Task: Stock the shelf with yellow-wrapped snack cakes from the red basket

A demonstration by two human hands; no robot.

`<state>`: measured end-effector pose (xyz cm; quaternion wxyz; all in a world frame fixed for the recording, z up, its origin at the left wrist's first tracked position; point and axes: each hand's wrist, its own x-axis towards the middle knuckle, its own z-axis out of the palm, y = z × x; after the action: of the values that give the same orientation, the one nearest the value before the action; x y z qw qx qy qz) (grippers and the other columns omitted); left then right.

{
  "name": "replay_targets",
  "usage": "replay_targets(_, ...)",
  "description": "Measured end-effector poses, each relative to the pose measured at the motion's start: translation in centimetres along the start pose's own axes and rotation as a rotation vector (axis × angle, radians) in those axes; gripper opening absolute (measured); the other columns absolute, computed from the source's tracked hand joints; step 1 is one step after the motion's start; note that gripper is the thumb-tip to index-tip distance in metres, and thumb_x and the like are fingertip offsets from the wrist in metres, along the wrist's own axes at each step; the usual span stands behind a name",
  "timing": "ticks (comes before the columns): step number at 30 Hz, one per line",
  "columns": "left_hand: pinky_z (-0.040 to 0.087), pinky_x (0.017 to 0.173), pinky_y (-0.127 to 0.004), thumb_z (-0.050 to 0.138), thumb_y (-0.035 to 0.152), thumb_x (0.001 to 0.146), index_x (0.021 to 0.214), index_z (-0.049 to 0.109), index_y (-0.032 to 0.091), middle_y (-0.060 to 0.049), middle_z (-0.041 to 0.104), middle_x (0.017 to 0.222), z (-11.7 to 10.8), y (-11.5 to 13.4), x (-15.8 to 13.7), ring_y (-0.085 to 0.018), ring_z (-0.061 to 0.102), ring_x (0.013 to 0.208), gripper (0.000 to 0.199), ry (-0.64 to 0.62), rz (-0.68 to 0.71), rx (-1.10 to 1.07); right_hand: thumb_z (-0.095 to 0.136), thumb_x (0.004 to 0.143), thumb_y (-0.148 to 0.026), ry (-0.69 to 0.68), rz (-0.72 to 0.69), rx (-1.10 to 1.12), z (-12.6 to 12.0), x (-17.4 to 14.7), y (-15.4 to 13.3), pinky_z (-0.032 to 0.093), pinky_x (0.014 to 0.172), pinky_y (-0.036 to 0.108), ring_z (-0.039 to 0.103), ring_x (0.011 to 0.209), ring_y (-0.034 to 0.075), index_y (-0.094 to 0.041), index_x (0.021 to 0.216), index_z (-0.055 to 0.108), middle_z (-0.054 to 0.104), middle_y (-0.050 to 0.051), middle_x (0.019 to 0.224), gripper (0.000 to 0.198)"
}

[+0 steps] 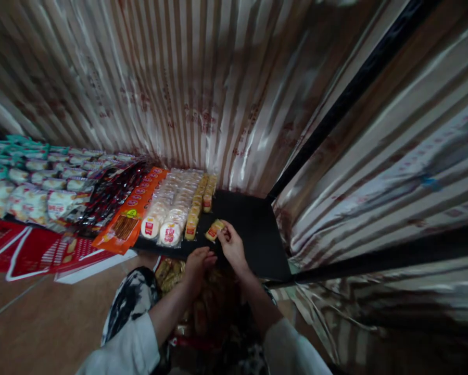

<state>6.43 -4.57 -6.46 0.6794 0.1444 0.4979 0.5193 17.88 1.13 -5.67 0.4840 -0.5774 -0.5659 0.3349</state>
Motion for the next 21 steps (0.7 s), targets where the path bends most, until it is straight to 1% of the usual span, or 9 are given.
replay_targets(2, 0.054, 0.072, -0.031, 0.06, 0.017, 0.076, 0.089, 0.059, 0.015, -0.008, 0.066, 0.088, 1.0, 0.8, 0.9, -0.016, 0.067, 0.071, 0.013, 0.06, -0.023, 0.045, 0.054, 0.08, -0.032, -0.005, -0.073, -0.123, 0.4, 2.1, -0.1, 0.053, 0.07, 0.03, 0.059, 0.072, 0.017, -0.024, 0.115, 0.061, 0.062, 0.003, 0.084, 0.037)
replay_targets(3, 0.054, 0.068, -0.028, 0.059, 0.016, 0.076, 0.091, 0.059, 0.014, -0.009, 0.066, 0.093, 1.6, 1.3, 1.3, -0.016, 0.067, 0.073, 0.015, 0.082, -0.014, 0.078, 0.054, 0.08, -0.031, -0.003, -0.104, -0.174, 0.6, 3.0, -0.2, 0.052, 0.072, 0.032, 0.059, 0.074, 0.018, -0.024, 0.116, 0.061, 0.061, 0.004, 0.083, 0.037)
replay_targets(6, 0.053, 0.06, -0.022, 0.055, 0.013, 0.078, 0.104, 0.059, 0.012, -0.013, 0.061, 0.112, 3.4, 2.5, 2.2, -0.018, 0.065, 0.089, 0.026, 0.116, 0.055, 0.178, 0.053, 0.081, -0.027, 0.006, -0.171, -0.278, 1.7, 5.2, -0.3, 0.051, 0.078, 0.035, 0.058, 0.08, 0.02, -0.024, 0.118, 0.061, 0.06, 0.005, 0.088, 0.038)
replay_targets(8, 0.053, 0.06, -0.019, 0.053, 0.013, 0.08, 0.113, 0.057, 0.013, -0.014, 0.054, 0.125, 4.3, 3.1, 2.7, -0.02, 0.06, 0.102, 0.033, 0.105, 0.126, 0.222, 0.051, 0.082, -0.024, 0.006, -0.193, -0.297, 2.3, 6.3, -0.3, 0.05, 0.082, 0.037, 0.058, 0.084, 0.021, -0.023, 0.12, 0.059, 0.06, 0.007, 0.094, 0.039)
replay_targets(11, 0.053, 0.061, -0.017, 0.051, 0.016, 0.082, 0.12, 0.055, 0.016, -0.011, 0.043, 0.14, 5.0, 3.8, 3.6, -0.023, 0.052, 0.117, 0.039, 0.047, 0.21, 0.237, 0.05, 0.081, -0.021, -0.013, -0.208, -0.301, 2.9, 7.6, -0.2, 0.05, 0.086, 0.038, 0.058, 0.09, 0.021, -0.021, 0.121, 0.059, 0.059, 0.009, 0.1, 0.041)
replay_targets(16, 0.05, 0.055, -0.015, 0.056, 0.02, 0.079, 0.122, 0.056, 0.021, -0.008, 0.045, 0.14, 5.1, 4.2, 5.7, -0.024, 0.053, 0.116, 0.043, 0.044, 0.183, 0.243, 0.051, 0.082, -0.022, -0.012, -0.242, -0.291, 3.3, 8.7, 0.4, 0.049, 0.089, 0.039, 0.057, 0.095, 0.021, -0.025, 0.119, 0.059, 0.06, 0.008, 0.104, 0.038)
replay_targets(18, 0.051, 0.056, -0.017, 0.055, 0.021, 0.079, 0.123, 0.055, 0.021, -0.009, 0.046, 0.14, 5.0, 4.1, 6.2, -0.024, 0.054, 0.115, 0.044, 0.045, 0.196, 0.234, 0.051, 0.083, -0.025, 0.004, -0.239, -0.29, 3.6, 9.0, 0.7, 0.048, 0.09, 0.04, 0.058, 0.096, 0.022, -0.024, 0.12, 0.058, 0.06, 0.009, 0.105, 0.038)
replay_targets(21, 0.052, 0.062, -0.02, 0.051, 0.021, 0.082, 0.125, 0.054, 0.021, -0.01, 0.048, 0.138, 5.0, 3.7, 6.6, -0.023, 0.056, 0.113, 0.044, 0.041, 0.183, 0.229, 0.051, 0.083, -0.027, 0.013, -0.219, -0.27, 4.1, 9.1, 1.3, 0.049, 0.089, 0.04, 0.059, 0.094, 0.023, -0.021, 0.125, 0.054, 0.06, 0.01, 0.102, 0.043)
